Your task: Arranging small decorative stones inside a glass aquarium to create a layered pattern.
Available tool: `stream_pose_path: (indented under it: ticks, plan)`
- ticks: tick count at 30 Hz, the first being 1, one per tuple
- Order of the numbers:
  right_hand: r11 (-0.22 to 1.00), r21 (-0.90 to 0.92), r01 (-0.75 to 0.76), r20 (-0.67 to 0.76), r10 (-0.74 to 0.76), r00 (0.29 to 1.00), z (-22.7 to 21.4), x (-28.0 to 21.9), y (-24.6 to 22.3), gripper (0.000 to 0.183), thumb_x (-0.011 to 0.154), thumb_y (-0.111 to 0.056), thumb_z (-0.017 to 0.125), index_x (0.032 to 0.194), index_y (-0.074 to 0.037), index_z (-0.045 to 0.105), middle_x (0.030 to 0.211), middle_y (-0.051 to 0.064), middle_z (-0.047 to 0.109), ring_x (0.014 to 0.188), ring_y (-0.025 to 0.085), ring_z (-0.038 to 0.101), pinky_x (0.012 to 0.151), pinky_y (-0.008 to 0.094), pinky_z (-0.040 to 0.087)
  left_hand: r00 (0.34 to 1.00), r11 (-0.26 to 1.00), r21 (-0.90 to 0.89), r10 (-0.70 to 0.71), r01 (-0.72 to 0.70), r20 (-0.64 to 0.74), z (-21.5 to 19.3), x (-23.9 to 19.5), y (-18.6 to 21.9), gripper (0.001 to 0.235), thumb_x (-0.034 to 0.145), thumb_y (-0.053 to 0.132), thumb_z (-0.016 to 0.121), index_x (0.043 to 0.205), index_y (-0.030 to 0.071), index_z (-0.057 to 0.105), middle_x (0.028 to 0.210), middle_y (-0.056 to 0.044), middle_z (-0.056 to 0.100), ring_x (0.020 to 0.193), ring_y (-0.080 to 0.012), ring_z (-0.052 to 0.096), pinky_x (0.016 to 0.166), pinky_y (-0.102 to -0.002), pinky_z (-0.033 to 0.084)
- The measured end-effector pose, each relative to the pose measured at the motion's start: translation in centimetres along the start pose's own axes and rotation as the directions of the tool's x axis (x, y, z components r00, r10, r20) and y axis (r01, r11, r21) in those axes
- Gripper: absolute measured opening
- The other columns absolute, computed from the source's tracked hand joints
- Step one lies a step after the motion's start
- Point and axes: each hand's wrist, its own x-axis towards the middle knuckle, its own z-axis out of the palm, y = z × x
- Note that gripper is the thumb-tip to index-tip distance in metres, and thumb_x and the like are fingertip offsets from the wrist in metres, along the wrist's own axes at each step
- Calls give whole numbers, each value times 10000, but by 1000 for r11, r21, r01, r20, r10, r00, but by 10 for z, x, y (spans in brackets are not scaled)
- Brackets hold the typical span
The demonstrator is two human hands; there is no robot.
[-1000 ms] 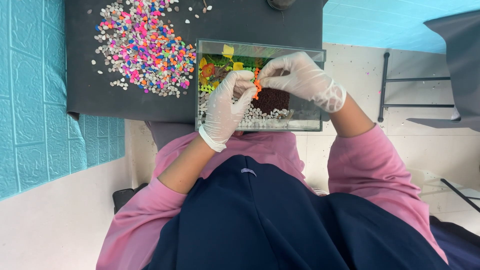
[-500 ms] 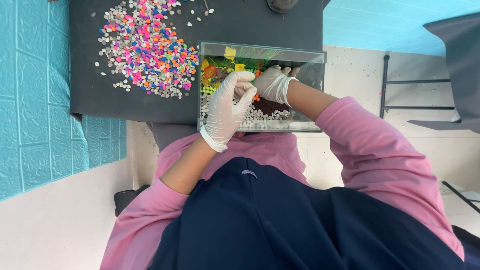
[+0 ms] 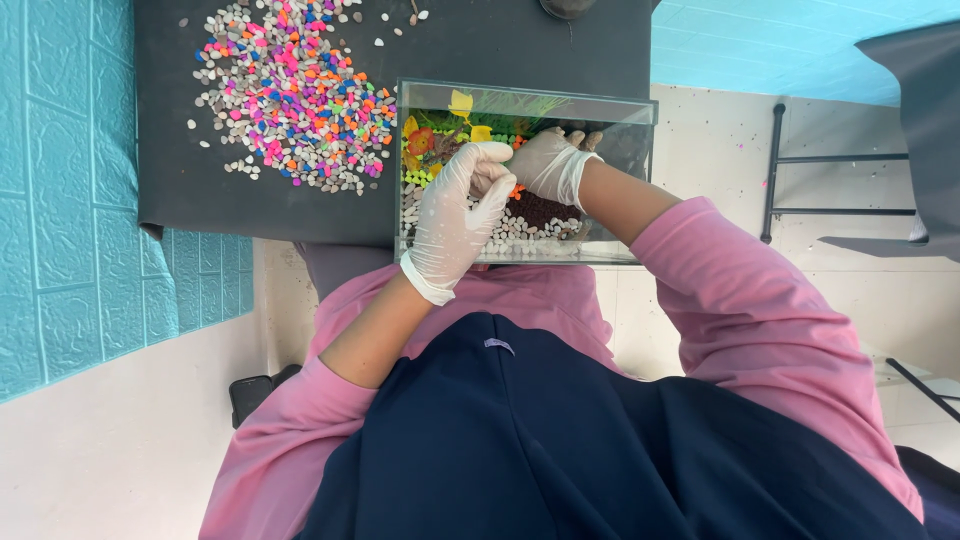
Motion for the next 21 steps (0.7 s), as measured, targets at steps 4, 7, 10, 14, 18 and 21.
stream_pose_path:
  ticks: [4, 7, 10, 14, 18, 21]
  plan:
    - [1000, -29, 0, -35, -1, 999, 21, 0, -2, 154, 808, -366, 698, 689, -283, 647, 663, -82, 569, 728, 209, 690, 622, 399, 523, 1000, 1000, 10, -10, 10, 1, -1, 0, 2, 199, 1003, 81, 702, 1194, 98, 649, 930, -87, 743, 818, -186, 718, 806, -339, 583]
    - [998, -60, 5, -70, -10, 998, 36, -4, -2, 172, 796, -379, 695, 658, -296, 634, 640, -96, 547, 715, 201, 684, 614, 400, 514, 1000, 999, 32, 8, -8, -1, 0, -1, 1, 195, 1009, 93, 697, 1198, 111, 652, 928, -84, 747, 881, -221, 739, 866, -361, 578]
    - [996, -92, 2, -105, -11, 994, 51, -4, 2, 191, 785, -391, 692, 628, -308, 621, 617, -111, 526, 701, 194, 677, 605, 402, 506, 999, 999, 44, 32, -32, -7, 1, -1, -2, 204, 1003, 87, 707, 1199, 112, 656, 958, -88, 751, 915, -252, 741, 875, -377, 574]
    - [991, -136, 3, -155, -25, 988, 71, -9, 5, 220, 767, -409, 687, 583, -326, 601, 583, -132, 493, 682, 183, 666, 592, 404, 493, 999, 998, 58, 36, -35, -14, 2, -2, -3, 205, 1001, 101, 714, 1196, 124, 655, 959, -84, 750, 935, -266, 739, 890, -389, 572]
    - [983, -182, -9, -208, -30, 978, 90, -8, 6, 249, 750, -427, 683, 537, -345, 582, 549, -154, 461, 662, 172, 656, 578, 406, 481, 999, 998, 48, 35, -34, -8, 1, -1, -3, 199, 1002, 100, 710, 1191, 126, 651, 947, -82, 751, 884, -270, 745, 853, -377, 580]
    - [977, -211, -10, -242, -42, 969, 105, -7, 24, 269, 738, -439, 680, 507, -357, 569, 526, -168, 439, 649, 164, 649, 570, 407, 472, 1000, 999, 35, 26, -26, -4, -1, -1, 1, 202, 996, 100, 715, 1184, 130, 647, 936, -73, 747, 854, -239, 743, 827, -379, 590]
